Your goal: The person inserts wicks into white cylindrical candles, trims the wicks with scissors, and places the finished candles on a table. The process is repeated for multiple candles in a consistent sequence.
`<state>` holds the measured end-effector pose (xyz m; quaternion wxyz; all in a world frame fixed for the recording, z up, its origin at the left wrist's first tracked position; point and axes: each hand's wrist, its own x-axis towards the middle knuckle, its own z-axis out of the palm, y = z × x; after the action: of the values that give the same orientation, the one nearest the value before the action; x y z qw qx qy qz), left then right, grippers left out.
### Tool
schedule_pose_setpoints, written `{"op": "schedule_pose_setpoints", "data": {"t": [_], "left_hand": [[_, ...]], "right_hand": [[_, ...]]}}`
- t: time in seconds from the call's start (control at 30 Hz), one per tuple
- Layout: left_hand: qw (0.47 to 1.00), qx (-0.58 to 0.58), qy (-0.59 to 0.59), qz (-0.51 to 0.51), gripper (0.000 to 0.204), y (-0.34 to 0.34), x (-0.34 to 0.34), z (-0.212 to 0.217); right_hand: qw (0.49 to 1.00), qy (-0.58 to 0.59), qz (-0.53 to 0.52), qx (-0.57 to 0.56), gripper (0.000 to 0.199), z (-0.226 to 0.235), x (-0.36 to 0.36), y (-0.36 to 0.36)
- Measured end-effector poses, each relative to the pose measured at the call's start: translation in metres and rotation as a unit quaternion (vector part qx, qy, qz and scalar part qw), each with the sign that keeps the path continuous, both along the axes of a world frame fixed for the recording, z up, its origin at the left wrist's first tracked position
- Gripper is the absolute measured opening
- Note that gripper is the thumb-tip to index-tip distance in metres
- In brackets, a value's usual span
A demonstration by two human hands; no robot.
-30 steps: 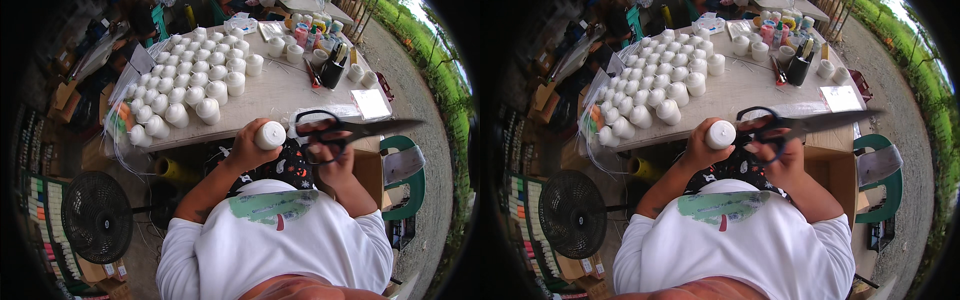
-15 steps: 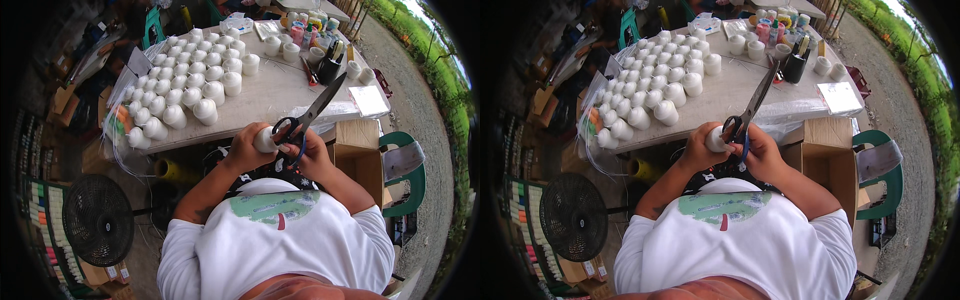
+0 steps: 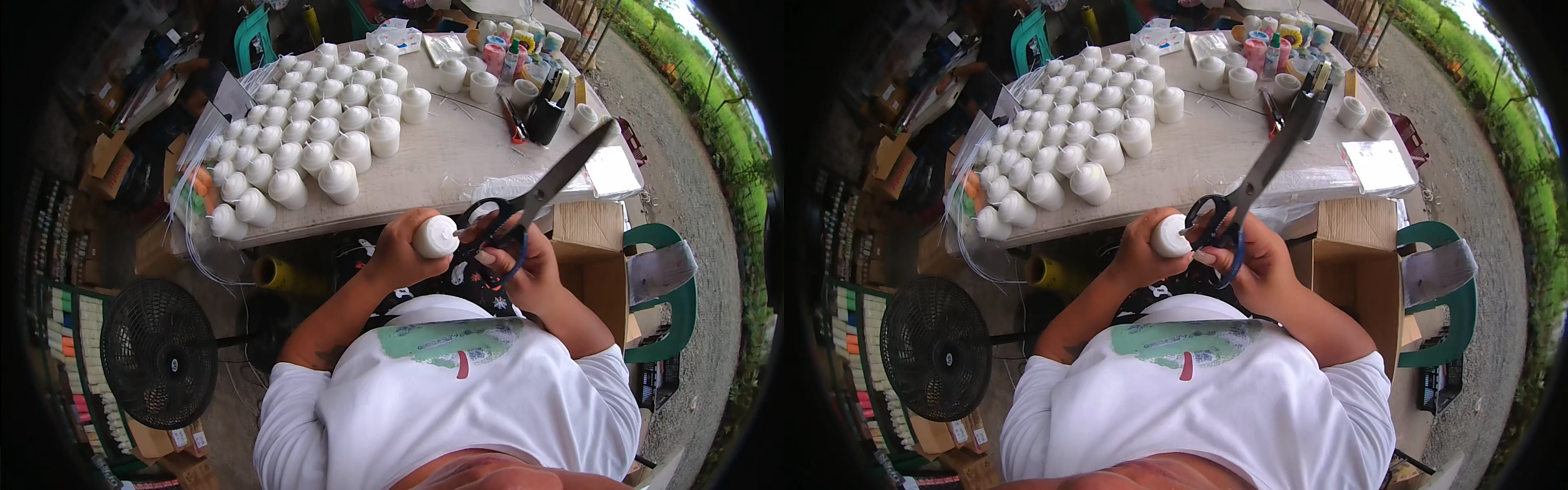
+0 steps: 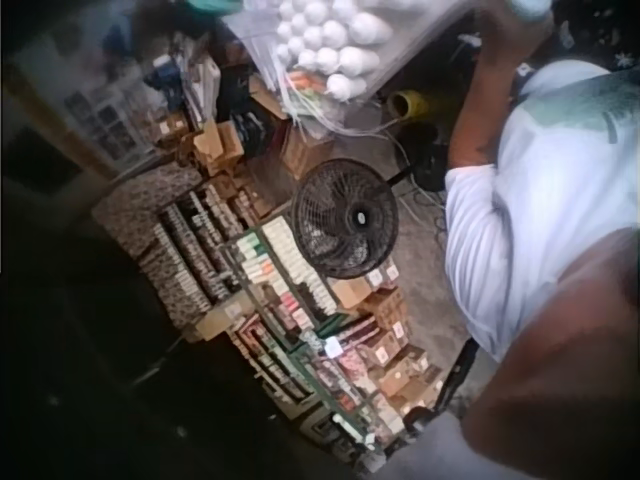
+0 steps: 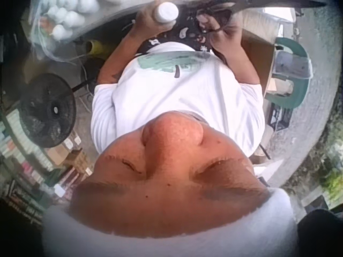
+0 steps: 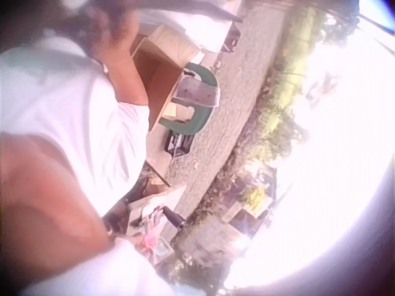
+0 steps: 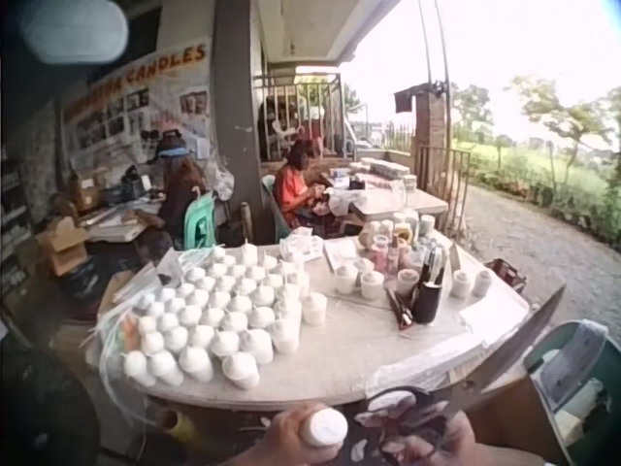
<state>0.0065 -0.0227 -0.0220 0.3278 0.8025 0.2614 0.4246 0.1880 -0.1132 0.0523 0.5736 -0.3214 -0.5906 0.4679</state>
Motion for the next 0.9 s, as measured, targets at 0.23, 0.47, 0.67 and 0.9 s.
{"op": "schedule_pose_setpoints", "data": {"t": [0.23, 0.47, 0.67, 0.9], "left_hand": [[1.000, -0.021, -0.014, -0.013, 0.053, 0.007, 0.003, 0.007], [0.992, -0.048, 0.115, -0.006, 0.054, 0.006, 0.002, 0.028], [0.904, 0.032, 0.426, 0.015, 0.078, 0.047, 0.009, 0.087], [0.717, 0.114, 0.688, 0.010, 0.086, 0.109, 0.099, 0.105]], "right_hand": [[0.999, 0.050, -0.010, 0.014, 0.030, -0.001, 0.006, 0.002], [0.993, 0.068, -0.019, -0.091, 0.023, -0.020, 0.018, 0.012], [0.982, 0.107, -0.077, -0.137, 0.022, -0.039, 0.071, -0.008], [0.958, 0.129, -0.016, -0.257, 0.018, -0.080, 0.058, -0.025]]}}
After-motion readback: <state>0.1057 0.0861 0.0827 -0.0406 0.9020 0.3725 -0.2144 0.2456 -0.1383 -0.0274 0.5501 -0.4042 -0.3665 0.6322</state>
